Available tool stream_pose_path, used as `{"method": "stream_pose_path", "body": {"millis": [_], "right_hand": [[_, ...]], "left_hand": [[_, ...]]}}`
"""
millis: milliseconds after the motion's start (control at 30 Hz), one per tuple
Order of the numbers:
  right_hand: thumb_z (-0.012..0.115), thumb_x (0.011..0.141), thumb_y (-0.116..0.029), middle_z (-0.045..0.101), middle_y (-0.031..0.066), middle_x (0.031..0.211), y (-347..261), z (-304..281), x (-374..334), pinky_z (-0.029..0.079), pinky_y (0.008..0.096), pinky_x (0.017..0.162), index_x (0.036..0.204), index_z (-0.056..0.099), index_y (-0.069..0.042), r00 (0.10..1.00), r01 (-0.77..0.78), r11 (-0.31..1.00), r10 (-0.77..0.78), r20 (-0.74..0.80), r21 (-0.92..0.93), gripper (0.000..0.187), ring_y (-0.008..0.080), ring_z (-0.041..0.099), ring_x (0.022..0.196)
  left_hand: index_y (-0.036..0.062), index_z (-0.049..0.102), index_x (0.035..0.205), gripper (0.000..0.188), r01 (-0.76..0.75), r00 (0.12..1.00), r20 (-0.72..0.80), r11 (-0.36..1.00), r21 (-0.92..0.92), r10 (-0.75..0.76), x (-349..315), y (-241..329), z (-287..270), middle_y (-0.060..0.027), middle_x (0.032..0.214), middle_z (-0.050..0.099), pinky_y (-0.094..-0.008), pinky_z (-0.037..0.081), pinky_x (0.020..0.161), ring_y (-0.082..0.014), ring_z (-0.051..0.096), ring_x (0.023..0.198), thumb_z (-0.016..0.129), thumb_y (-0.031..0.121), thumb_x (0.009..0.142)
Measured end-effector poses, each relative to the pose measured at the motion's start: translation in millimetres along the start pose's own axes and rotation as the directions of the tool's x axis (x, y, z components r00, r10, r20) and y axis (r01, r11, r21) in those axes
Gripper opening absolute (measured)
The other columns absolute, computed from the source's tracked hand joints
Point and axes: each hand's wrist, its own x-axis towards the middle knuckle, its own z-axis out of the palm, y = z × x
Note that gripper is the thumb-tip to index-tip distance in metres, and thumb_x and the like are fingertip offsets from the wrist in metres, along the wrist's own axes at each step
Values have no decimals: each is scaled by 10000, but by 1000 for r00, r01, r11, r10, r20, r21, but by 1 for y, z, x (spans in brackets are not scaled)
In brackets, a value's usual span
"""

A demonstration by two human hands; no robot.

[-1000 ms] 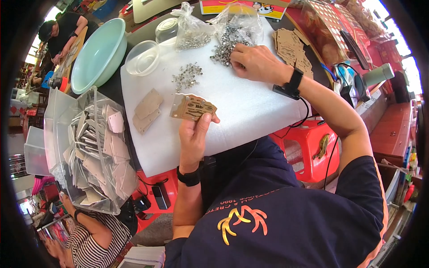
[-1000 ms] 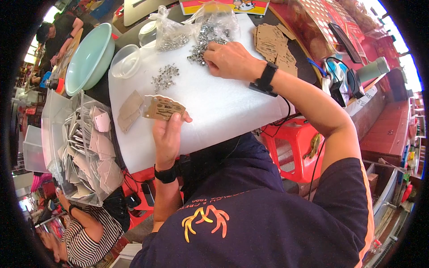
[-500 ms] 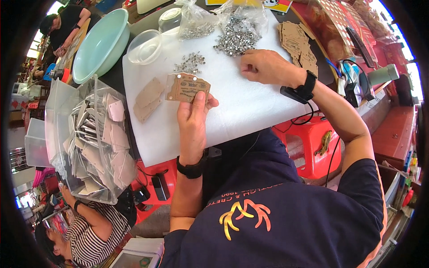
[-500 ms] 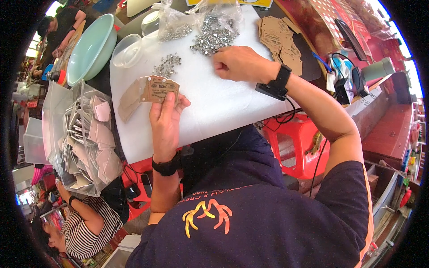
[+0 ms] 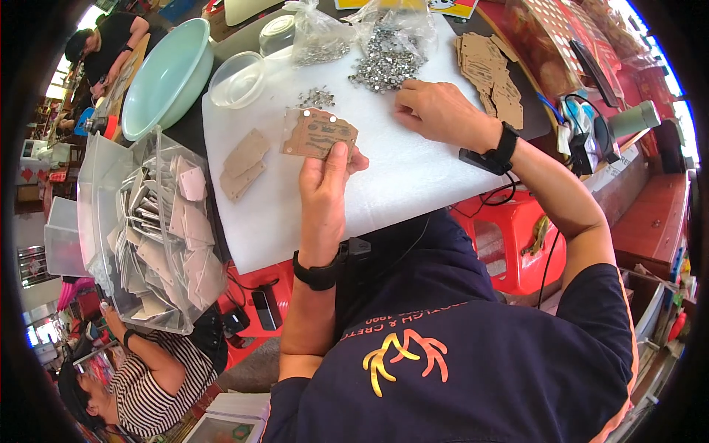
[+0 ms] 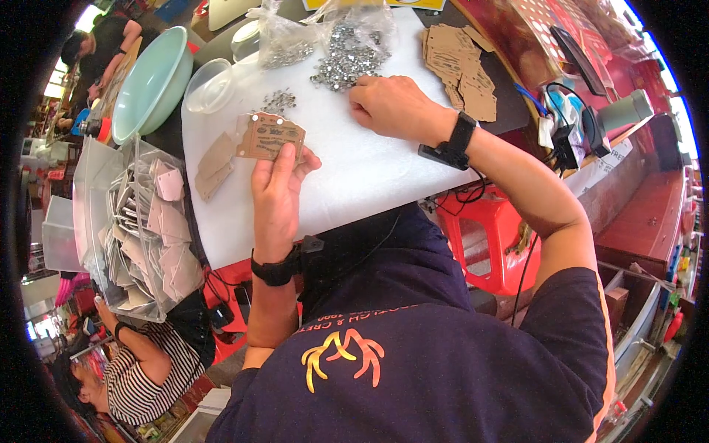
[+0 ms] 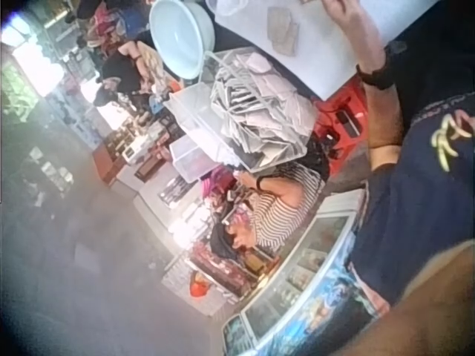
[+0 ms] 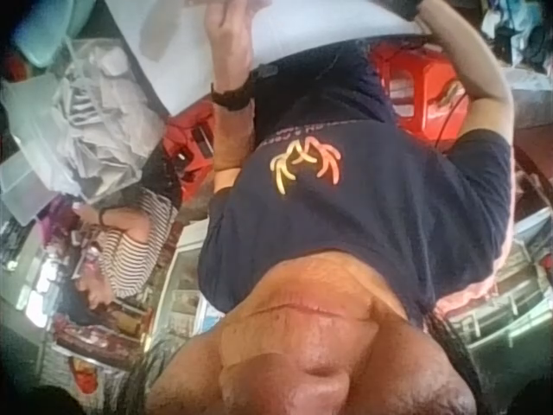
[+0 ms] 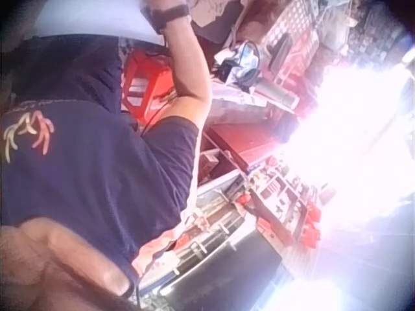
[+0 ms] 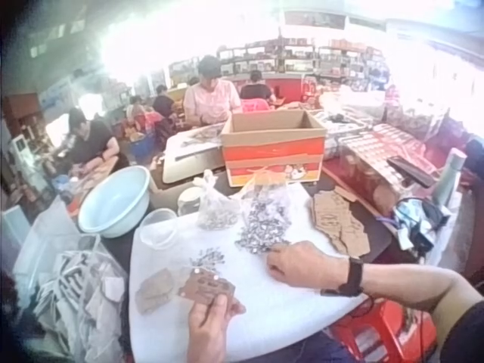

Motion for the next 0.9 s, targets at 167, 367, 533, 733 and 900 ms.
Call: {"method": "stream_pose_path", "body": {"millis": [167,367,533,733,900], "right_hand": [[681,833,-121,558,117,761,-42,-11,3,462,363,590,840,597,-8,990,12,887,55,-131,461,142,266,562,644],[673,847,-90,549,107,764,-73,6,0,471,338,573,844,614,-17,939,10,794,201,-278,608,93,245,569,637],[685,841,-91,560,104,790,-75,16,-1,484,336,582,849,620,-22,917,-22,799,256,-305,601,95,249,588,651],[695,832,-98,565,100,803,-77,20,-2,494,347,567,850,611,-29,903,-6,849,232,-362,528,110,265,599,651],[697,826,-96,567,97,806,-79,21,-1,497,348,549,846,606,-31,888,28,894,184,-422,447,114,258,600,642]], "left_hand": [[5,581,1058,152,-38,999,0,996,76,38,2,-5,-1,-45,967,599,-338,505,784,-141,573,843,505,120,994],[-2,561,1122,205,-111,994,19,978,178,109,5,-7,9,-78,1071,609,-330,505,838,-138,586,954,468,146,1014],[-30,564,1105,229,-171,984,-6,962,212,176,6,-9,13,-58,997,624,-271,490,764,-106,588,839,466,160,1022],[-32,537,1184,282,-173,985,37,942,288,170,7,-9,10,-93,1107,609,-318,520,844,-151,611,959,451,184,1024],[-36,545,1176,278,-177,984,12,948,264,180,7,-9,12,-93,1087,613,-324,520,848,-152,611,953,448,177,1025]]}}
